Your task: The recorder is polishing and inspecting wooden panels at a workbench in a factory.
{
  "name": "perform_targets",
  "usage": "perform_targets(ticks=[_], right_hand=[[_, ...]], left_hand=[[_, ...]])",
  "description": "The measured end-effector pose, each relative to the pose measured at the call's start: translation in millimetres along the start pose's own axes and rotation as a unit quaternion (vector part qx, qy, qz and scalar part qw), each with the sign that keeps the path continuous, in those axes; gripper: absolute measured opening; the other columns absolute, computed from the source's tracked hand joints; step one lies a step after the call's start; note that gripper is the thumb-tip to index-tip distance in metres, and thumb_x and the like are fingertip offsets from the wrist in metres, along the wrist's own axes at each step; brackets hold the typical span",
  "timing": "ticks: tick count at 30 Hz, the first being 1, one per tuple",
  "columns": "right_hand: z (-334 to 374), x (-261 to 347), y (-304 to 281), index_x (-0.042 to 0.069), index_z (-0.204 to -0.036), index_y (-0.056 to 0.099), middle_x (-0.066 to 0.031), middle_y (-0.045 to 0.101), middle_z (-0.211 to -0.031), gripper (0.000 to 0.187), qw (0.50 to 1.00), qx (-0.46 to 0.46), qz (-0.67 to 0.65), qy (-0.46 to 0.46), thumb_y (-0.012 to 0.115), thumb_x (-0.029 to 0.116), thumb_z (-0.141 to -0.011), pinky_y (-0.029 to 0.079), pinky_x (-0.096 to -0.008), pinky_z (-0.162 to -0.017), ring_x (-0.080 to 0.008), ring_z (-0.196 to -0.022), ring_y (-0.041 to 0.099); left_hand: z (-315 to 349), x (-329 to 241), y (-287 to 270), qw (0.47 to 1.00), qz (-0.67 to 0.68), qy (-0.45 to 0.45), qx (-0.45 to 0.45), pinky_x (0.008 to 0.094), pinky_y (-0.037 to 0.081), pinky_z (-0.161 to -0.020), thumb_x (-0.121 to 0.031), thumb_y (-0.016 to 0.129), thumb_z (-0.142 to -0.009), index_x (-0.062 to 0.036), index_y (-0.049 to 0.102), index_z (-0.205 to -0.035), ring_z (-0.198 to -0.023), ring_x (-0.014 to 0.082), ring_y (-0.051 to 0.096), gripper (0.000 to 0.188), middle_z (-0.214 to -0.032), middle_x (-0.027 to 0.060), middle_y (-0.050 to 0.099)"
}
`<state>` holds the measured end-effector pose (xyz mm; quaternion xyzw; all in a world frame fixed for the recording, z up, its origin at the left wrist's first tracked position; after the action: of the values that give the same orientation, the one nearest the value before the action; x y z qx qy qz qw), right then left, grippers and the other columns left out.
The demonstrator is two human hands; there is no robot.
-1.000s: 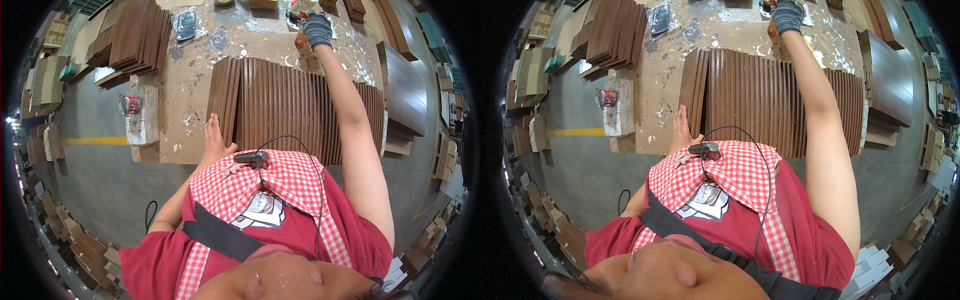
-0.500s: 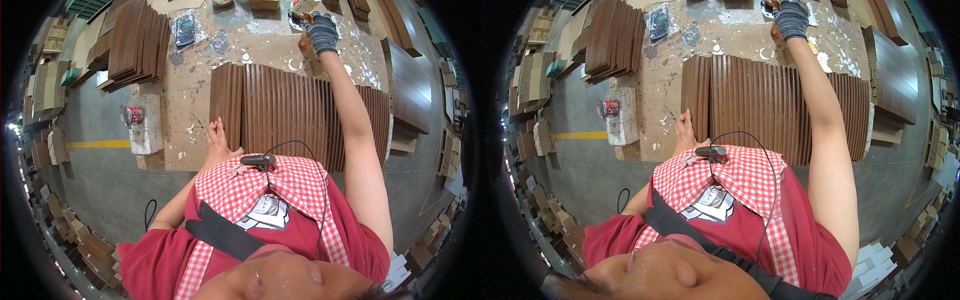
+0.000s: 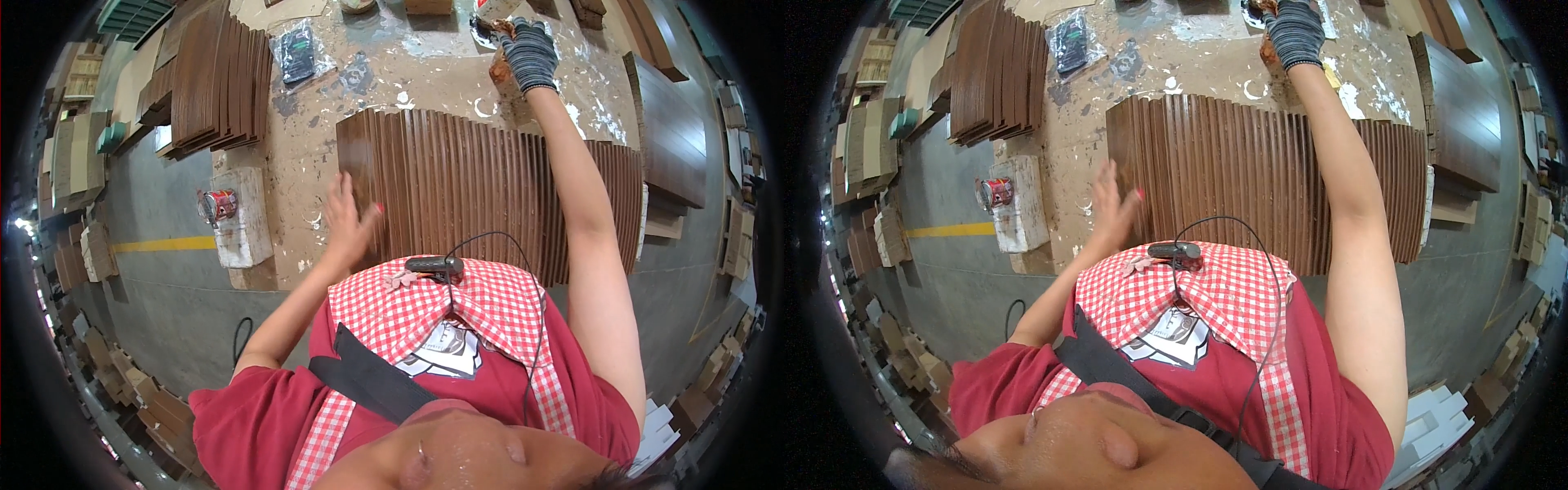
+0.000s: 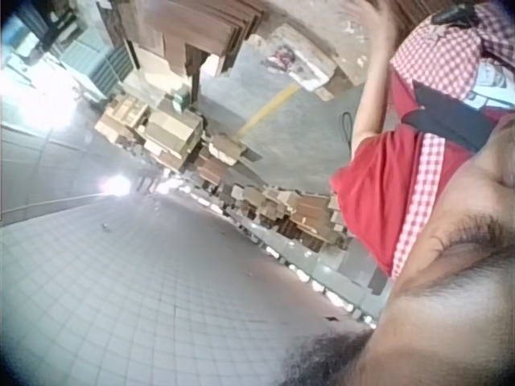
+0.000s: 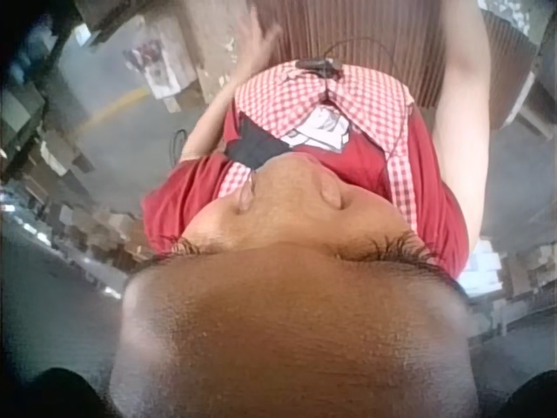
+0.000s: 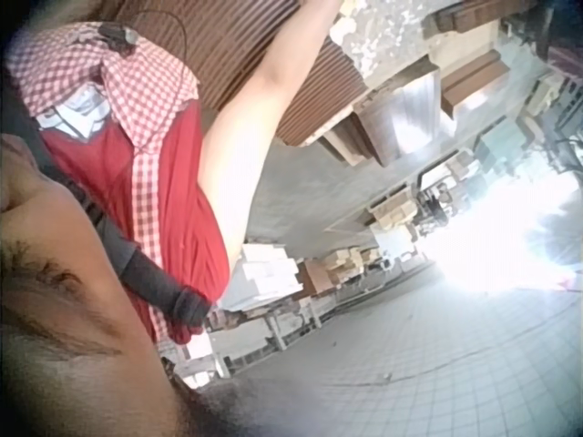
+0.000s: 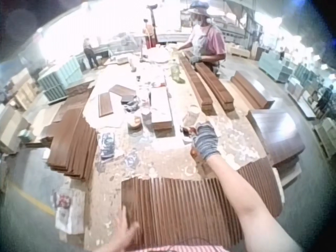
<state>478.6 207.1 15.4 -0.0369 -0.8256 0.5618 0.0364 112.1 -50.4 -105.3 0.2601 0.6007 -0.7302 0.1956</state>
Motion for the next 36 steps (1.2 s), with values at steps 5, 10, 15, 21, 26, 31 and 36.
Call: perform_targets(ticks=[5, 10, 15, 21, 26, 31, 36], right_hand=[[-8, 0, -6, 0.012, -0.115, 0.062, -0.0187, 0.062, -0.108, 0.04, 1.0, 0.002, 0.018, 0.005, 0.063, 0.04, -0.087, 0.051, -0.044, -0.087, -0.0333, -0.101, 0.062], [-9, 11, -4, 0.013, -0.115, 0.062, -0.0183, 0.062, -0.108, 0.04, 1.0, 0.001, 0.0, 0.014, 0.064, 0.042, -0.087, 0.051, -0.0439, -0.087, -0.0334, -0.1, 0.062], [-14, 15, -6, 0.014, -0.115, 0.062, -0.018, 0.062, -0.107, 0.041, 1.0, 0.004, -0.006, 0.013, 0.064, 0.043, -0.087, 0.051, -0.0436, -0.088, -0.0334, -0.1, 0.062], [-22, 23, -8, 0.014, -0.116, 0.062, -0.017, 0.063, -0.105, 0.04, 0.999, -0.01, -0.035, -0.014, 0.066, 0.041, -0.086, 0.051, -0.0437, -0.087, -0.0331, -0.099, 0.062], [-25, 23, -7, 0.015, -0.116, 0.062, -0.0177, 0.062, -0.105, 0.039, 1.0, 0.007, -0.025, -0.01, 0.066, 0.04, -0.086, 0.051, -0.0441, -0.086, -0.0341, -0.098, 0.062], [-24, 24, -8, 0.015, -0.116, 0.062, -0.0184, 0.061, -0.106, 0.039, 1.0, 0.007, -0.023, 0.004, 0.066, 0.039, -0.086, 0.052, -0.0442, -0.086, -0.0349, -0.099, 0.062], [-21, 17, -13, 0.016, -0.118, 0.061, -0.0191, 0.06, -0.11, 0.041, 1.0, 0.001, -0.007, 0.02, 0.067, 0.039, -0.085, 0.052, -0.045, -0.087, -0.0356, -0.101, 0.062]], left_hand=[[-122, 77, -67, 0.958, -0.158, -0.105, -0.214, 0.0543, 0.028, -0.099, -0.04, 0.053, -0.093, -0.0145, 0.046, -0.142, -0.115, 0.0385, 0.038, 0.055, -0.123, 0.0203, 0.041], [-204, 112, -104, 0.942, -0.192, -0.169, -0.216, 0.0523, 0.026, -0.102, -0.038, 0.049, -0.094, -0.0262, 0.049, -0.141, -0.117, 0.0369, 0.035, 0.048, -0.129, 0.0172, 0.037], [-232, 113, -110, 0.934, -0.24, -0.144, -0.224, 0.0501, 0.028, -0.1, -0.041, 0.05, -0.094, -0.0251, 0.05, -0.141, -0.116, 0.0348, 0.037, 0.05, -0.129, 0.0161, 0.039], [-238, 126, -120, 0.922, -0.281, -0.152, -0.221, 0.0496, 0.03, -0.101, -0.041, 0.052, -0.093, -0.0265, 0.051, -0.14, -0.118, 0.0346, 0.036, 0.049, -0.128, 0.0143, 0.039], [-235, 125, -123, 0.92, -0.276, -0.146, -0.237, 0.0487, 0.03, -0.102, -0.041, 0.053, -0.093, -0.0266, 0.051, -0.14, -0.118, 0.0339, 0.036, 0.049, -0.129, 0.0138, 0.038], [-230, 121, -124, 0.927, -0.238, -0.141, -0.252, 0.0481, 0.029, -0.103, -0.039, 0.054, -0.093, -0.0258, 0.05, -0.139, -0.118, 0.0341, 0.037, 0.049, -0.13, 0.0144, 0.037], [-233, 117, -121, 0.93, -0.206, -0.123, -0.28, 0.0484, 0.029, -0.102, -0.037, 0.055, -0.092, -0.0237, 0.05, -0.139, -0.117, 0.0351, 0.037, 0.048, -0.127, 0.0157, 0.037]])
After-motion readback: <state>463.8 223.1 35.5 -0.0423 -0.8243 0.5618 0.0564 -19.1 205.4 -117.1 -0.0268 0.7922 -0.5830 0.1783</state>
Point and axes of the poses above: each hand's wrist, its own z-axis away from the middle knuckle, its own y-axis out of the palm, x = y × z, the point moved 6 cm from there along -z, towards the middle knuckle
